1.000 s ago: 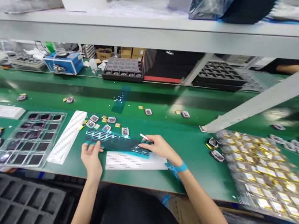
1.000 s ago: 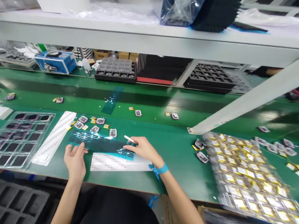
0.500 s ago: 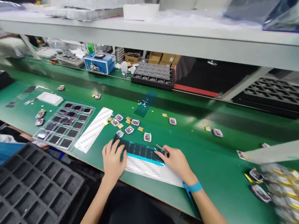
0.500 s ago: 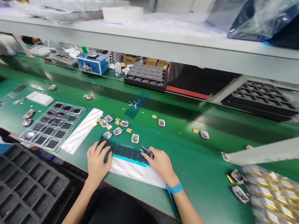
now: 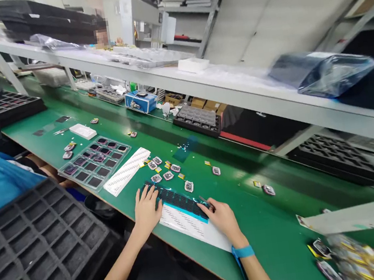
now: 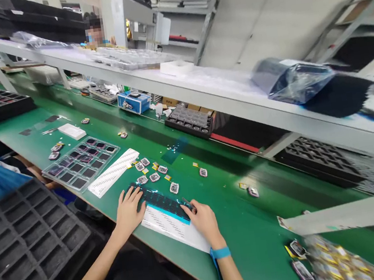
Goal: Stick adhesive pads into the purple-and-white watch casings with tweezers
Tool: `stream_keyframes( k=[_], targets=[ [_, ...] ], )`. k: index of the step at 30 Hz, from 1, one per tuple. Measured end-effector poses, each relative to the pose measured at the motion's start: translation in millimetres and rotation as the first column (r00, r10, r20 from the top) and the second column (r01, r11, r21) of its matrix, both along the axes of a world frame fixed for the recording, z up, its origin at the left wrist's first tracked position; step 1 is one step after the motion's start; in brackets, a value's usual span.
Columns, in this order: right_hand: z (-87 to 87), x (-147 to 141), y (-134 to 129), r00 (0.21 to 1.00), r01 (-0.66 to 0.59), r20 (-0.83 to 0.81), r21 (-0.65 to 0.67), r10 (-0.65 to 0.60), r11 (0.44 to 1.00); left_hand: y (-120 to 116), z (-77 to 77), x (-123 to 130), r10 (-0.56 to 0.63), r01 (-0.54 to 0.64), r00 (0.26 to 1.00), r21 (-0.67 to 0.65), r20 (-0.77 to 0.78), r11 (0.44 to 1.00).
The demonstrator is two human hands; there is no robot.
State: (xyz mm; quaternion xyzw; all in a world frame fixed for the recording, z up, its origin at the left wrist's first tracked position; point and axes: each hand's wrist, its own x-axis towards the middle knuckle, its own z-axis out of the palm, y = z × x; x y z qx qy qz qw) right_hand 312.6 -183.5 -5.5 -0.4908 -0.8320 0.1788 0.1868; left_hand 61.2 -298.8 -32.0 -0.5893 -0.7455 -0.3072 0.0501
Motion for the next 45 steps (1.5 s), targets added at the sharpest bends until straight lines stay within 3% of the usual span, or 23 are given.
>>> stream_keyframes(
  k=[9,13,16,21,24,28,32,36,38,40,43,45],
  targets=[
    [-2.7,-2,2,0.995,0.056,-0.091,0.069,-0.050,0.996,10,-2.9,-6,-0.029,0.030,0.999,0.039,-0.031,0.999],
    [-1.4,7,4,0.979,0.119,-0.180,0.100,-0.100,0.988,29,9.6,-4,-0.100,0.102,0.994,0.076,-0.030,0.992],
    [1.8,16,8,0.958,0.176,-0.251,0.144,-0.136,0.974,79,29.7,16,-0.300,0.301,0.954,0.058,-0.030,0.952],
    [8.1,28,14,0.936,0.248,-0.311,0.245,-0.167,0.937,201,60.9,78,-0.603,0.601,0.798,-0.078,-0.008,0.796],
    [10.3,34,16,0.946,0.235,-0.281,0.265,-0.158,0.935,256,65.0,102,-0.655,0.654,0.753,-0.166,0.058,0.738],
    [10.7,42,18,0.961,0.237,-0.203,0.245,-0.190,0.940,288,56.7,107,-0.669,0.697,0.716,-0.238,0.199,0.676],
    [16.3,52,21,0.966,0.235,-0.154,0.176,-0.209,0.956,280,48.5,95,-0.641,0.734,0.671,-0.208,0.373,0.647],
    [36.0,66,2,0.964,0.194,-0.207,0.116,-0.167,0.974,235,46.8,67,-0.591,0.737,0.598,-0.083,0.542,0.670],
    [45.2,69,-21,0.961,0.155,-0.246,0.094,-0.128,0.983,205,48.5,49,-0.574,0.735,0.544,-0.018,0.612,0.678],
    [47.4,64,-52,0.959,0.040,-0.284,0.104,-0.009,0.994,178,50.2,34,-0.562,0.727,0.450,0.080,0.694,0.682],
    [34.2,39,-98,0.980,-0.072,-0.176,0.142,0.097,0.987,151,50.4,24,-0.508,0.640,0.249,0.253,0.824,0.725],
    [18.9,14,-122,0.994,-0.084,-0.055,0.129,0.092,0.988,141,49.4,23,-0.452,0.601,0.203,0.254,0.869,0.758]
  ],
)
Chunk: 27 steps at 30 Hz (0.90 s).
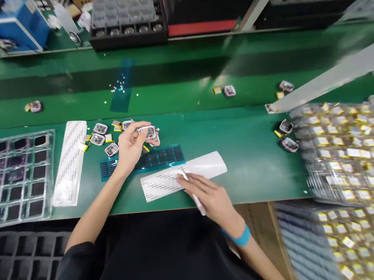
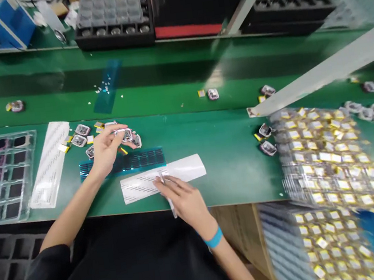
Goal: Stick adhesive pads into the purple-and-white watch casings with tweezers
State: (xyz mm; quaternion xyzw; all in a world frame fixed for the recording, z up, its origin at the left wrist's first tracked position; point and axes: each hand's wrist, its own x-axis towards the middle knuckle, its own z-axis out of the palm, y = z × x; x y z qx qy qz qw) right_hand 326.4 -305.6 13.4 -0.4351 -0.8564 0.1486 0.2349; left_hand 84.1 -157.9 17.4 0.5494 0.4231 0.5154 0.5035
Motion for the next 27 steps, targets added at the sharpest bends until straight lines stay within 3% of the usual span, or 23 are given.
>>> stream_keyframes(
  k=[3,6,9,13,15,17,20,23,27],
  targets=[
    [-19.6,-35,-21,0.989,0.120,0.083,0.006,-0.120,0.993,-8,-0.9,2,0.006,-0.006,1.000,-0.036,-0.019,0.999],
    [-24.8,-53,-24,0.974,0.225,-0.031,0.034,-0.224,0.974,-13,-0.3,3,-0.027,0.026,0.999,-0.039,-0.021,0.999],
    [-14.5,-49,-11,0.923,0.275,-0.300,0.076,-0.241,0.958,-20,2.5,7,-0.122,0.121,0.993,-0.090,0.004,0.989],
    [12.3,-23,28,0.852,0.327,-0.468,0.126,-0.234,0.937,-34,10.5,12,-0.230,0.228,0.973,-0.151,0.005,0.962],
    [25.1,-12,55,0.830,0.285,-0.528,0.122,-0.181,0.951,-40,15.2,14,-0.250,0.248,0.968,-0.144,0.005,0.958],
    [33.5,-10,81,0.824,0.158,-0.560,0.085,-0.084,0.984,-44,19.0,14,-0.241,0.241,0.970,-0.131,0.013,0.962],
    [34.7,-16,108,0.775,0.012,-0.632,0.057,0.027,0.998,-46,21.8,12,-0.188,0.190,0.982,-0.132,0.027,0.973],
    [26.9,-25,115,0.741,-0.038,-0.670,0.023,0.043,0.999,-45,22.3,11,-0.150,0.152,0.988,-0.162,0.025,0.975],
    [19.1,-27,108,0.779,0.033,-0.626,0.015,-0.016,0.999,-45,22.1,13,-0.125,0.124,0.992,-0.188,0.007,0.974]
  ],
)
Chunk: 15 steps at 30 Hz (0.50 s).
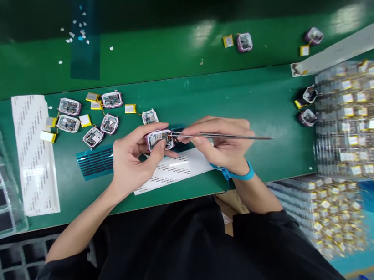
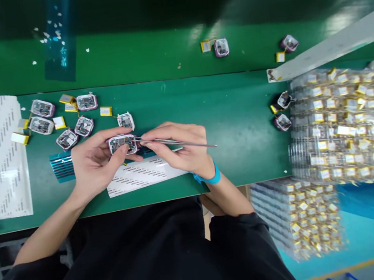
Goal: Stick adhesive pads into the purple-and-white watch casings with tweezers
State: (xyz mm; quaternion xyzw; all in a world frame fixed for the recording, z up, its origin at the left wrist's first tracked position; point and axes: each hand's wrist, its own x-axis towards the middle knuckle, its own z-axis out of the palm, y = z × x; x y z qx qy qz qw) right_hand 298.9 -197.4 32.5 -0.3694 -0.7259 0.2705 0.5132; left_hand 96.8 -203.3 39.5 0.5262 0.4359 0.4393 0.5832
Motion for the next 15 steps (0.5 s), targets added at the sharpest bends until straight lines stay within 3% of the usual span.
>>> stream_keyframes(
  k=[4,11,15],
  targets=[
    [-1.5,0.4,-3.8,0.997,0.047,0.064,0.068,-0.051,0.997,-2.9,-0.2,2.7,0.007,-0.007,1.000,0.015,-0.022,1.000],
    [-4.7,0.7,-1.4,0.971,-0.074,0.241,0.262,0.009,0.962,-1.8,-3.5,4.0,0.062,-0.029,0.978,0.163,-0.201,0.986],
    [-10.0,4.9,-2.6,0.980,-0.068,0.196,0.269,0.014,0.961,0.4,-4.3,3.7,0.061,-0.051,0.992,0.091,-0.114,0.995]
  ],
)
